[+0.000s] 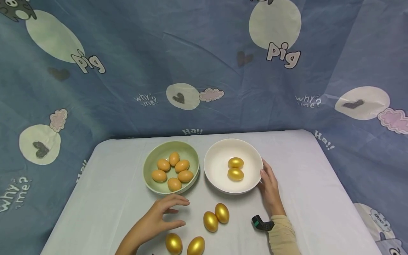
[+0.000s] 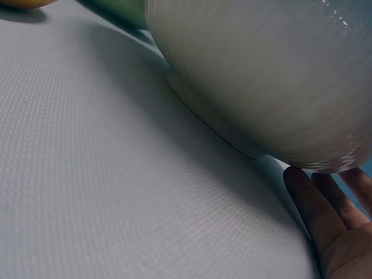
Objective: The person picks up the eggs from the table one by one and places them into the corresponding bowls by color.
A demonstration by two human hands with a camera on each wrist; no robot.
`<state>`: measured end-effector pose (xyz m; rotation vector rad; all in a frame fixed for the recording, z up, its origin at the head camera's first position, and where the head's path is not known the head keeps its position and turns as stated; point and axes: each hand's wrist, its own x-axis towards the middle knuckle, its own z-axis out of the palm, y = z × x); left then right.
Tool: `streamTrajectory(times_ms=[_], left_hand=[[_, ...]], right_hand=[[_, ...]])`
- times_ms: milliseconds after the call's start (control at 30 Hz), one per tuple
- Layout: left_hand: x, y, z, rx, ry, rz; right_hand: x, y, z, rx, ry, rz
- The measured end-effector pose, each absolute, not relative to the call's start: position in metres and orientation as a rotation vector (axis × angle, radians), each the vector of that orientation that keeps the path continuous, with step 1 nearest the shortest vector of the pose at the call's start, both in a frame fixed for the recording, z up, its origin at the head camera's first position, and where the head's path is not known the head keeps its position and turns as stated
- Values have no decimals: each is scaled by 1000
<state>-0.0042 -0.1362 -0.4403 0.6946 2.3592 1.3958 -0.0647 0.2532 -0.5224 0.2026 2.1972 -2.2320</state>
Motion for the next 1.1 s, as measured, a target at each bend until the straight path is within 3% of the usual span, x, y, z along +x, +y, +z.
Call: streamTrajectory(times_ms=[500,1100], left_hand=[[28,-158,-464,682,2362,1214],[43,-164,-483,718,2227,1406]], right_hand=[[-64,253,-522,181,2234,-2208],[-63,251,-519,198,2214,-2227]])
